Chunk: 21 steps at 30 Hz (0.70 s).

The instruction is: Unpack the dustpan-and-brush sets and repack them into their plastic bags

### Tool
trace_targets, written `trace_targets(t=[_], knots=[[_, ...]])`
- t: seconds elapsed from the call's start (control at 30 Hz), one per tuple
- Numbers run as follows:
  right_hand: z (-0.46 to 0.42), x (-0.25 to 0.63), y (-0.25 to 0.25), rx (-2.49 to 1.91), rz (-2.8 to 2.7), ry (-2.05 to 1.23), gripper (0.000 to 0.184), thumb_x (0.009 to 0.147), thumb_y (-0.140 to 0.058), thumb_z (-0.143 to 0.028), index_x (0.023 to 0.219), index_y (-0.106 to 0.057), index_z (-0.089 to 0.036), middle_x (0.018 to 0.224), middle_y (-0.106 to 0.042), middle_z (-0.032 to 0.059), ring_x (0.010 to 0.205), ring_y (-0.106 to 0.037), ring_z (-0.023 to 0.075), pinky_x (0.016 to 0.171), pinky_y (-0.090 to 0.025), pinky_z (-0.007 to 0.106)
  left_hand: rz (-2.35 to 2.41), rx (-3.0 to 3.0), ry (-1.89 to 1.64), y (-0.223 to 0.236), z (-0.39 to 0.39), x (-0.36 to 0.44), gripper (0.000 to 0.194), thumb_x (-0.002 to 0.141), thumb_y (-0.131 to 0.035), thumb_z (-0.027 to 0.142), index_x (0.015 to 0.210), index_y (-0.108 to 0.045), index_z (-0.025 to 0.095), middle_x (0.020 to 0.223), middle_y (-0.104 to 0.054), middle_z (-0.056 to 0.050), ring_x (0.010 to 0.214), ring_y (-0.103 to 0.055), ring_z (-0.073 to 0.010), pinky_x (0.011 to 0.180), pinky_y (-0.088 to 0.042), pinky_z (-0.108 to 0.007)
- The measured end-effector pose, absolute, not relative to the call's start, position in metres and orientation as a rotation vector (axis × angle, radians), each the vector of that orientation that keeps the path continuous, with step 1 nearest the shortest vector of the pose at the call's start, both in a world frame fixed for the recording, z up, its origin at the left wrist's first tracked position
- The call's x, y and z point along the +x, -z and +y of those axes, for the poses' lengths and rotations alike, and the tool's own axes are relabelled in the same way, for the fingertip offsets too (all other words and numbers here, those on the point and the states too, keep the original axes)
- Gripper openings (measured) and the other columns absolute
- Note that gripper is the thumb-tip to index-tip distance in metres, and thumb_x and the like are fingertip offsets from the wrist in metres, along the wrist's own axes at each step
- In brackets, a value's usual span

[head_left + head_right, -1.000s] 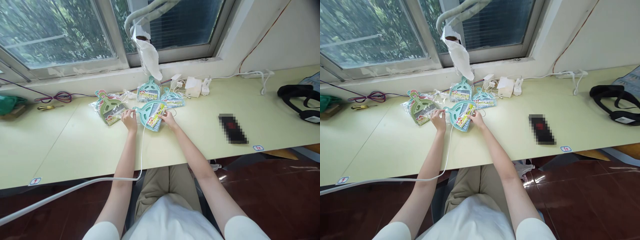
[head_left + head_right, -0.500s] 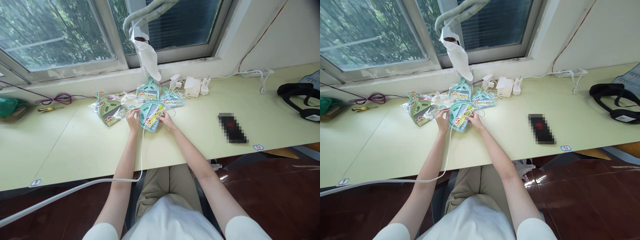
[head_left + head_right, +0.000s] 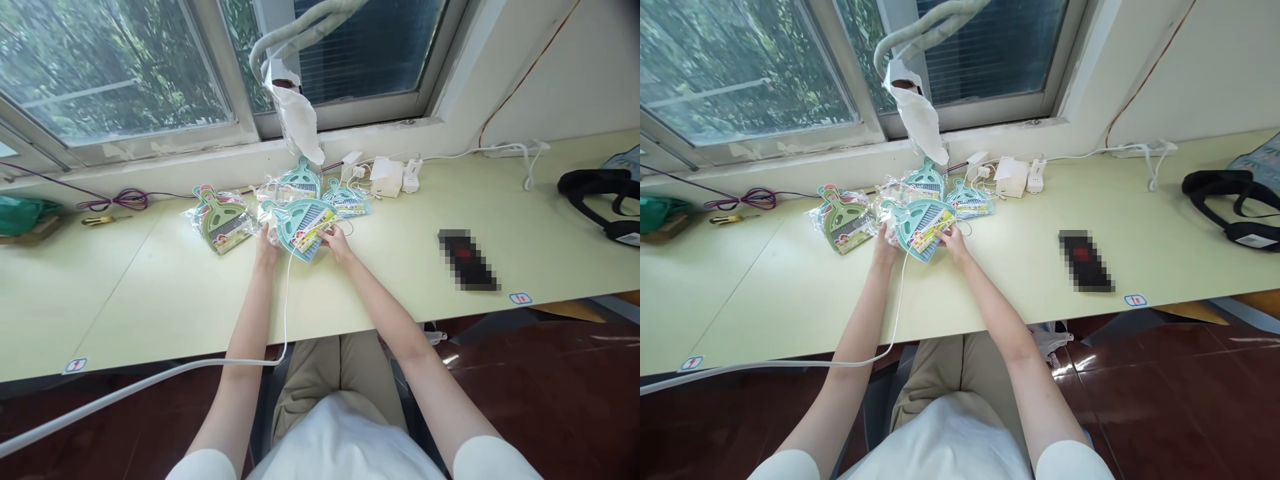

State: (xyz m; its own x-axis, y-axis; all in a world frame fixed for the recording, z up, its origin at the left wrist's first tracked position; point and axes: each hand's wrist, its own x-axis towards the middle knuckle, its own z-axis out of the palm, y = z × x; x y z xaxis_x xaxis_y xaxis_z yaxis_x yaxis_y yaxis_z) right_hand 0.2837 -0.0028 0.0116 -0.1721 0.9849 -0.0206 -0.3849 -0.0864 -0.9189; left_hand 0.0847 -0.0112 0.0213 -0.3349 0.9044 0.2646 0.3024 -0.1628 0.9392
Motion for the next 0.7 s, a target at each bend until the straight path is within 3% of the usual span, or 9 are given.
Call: trace_targets(t=[0.13, 0.27, 0.4, 0.7], knots=[[-0.005, 0.280, -0.011, -0.860, -1.000, -1.547, 0.035, 0.068, -0.078, -0.029, 0.094, -0.056, -0.021, 0.084, -0.072, 0.0020, 0.083, -0.070, 0.0196, 0.077, -0.060, 0.037, 0.948, 0.677, -1.523, -0.021, -0.015, 0.098, 0.032, 0.094, -0.047, 0.038, 0.105, -0.064, 0.014, 0.096, -0.071, -0.008, 0.102, -0.066, -0.0216, 0.095, -0.052, -0.035], [-0.005, 0.280, -0.009, -0.931, -0.889, -1.430, 0.033, 0.070, -0.074, -0.028, 0.096, -0.056, -0.020, 0.087, -0.071, 0.0032, 0.086, -0.069, 0.0195, 0.079, -0.059, 0.036, 0.875, 0.678, -1.343, -0.022, -0.022, 0.118, 0.022, 0.087, -0.060, 0.026, 0.105, -0.066, 0.015, 0.100, -0.072, -0.008, 0.101, -0.067, -0.0227, 0.093, -0.054, -0.035], [-0.002, 0.280, -0.004, -1.002, -0.840, -1.315, 0.035, 0.070, -0.072, -0.031, 0.098, -0.055, -0.020, 0.093, -0.070, 0.0042, 0.090, -0.068, 0.0191, 0.078, -0.059, 0.034, 0.923, 0.749, -1.159, -0.023, -0.026, 0.127, 0.035, 0.081, -0.067, 0.020, 0.116, -0.063, 0.015, 0.109, -0.071, -0.009, 0.103, -0.067, -0.0231, 0.092, -0.055, -0.034], [0.001, 0.282, -0.007, -0.931, -0.735, -1.286, 0.034, 0.072, -0.068, -0.029, 0.101, -0.054, -0.019, 0.102, -0.068, 0.0063, 0.090, -0.068, 0.0179, 0.080, -0.058, 0.032, 0.680, 0.945, -0.838, -0.022, -0.028, 0.124, 0.052, 0.082, -0.068, 0.038, 0.130, -0.057, 0.021, 0.126, -0.063, -0.012, 0.118, -0.059, -0.0292, 0.094, -0.052, -0.042]])
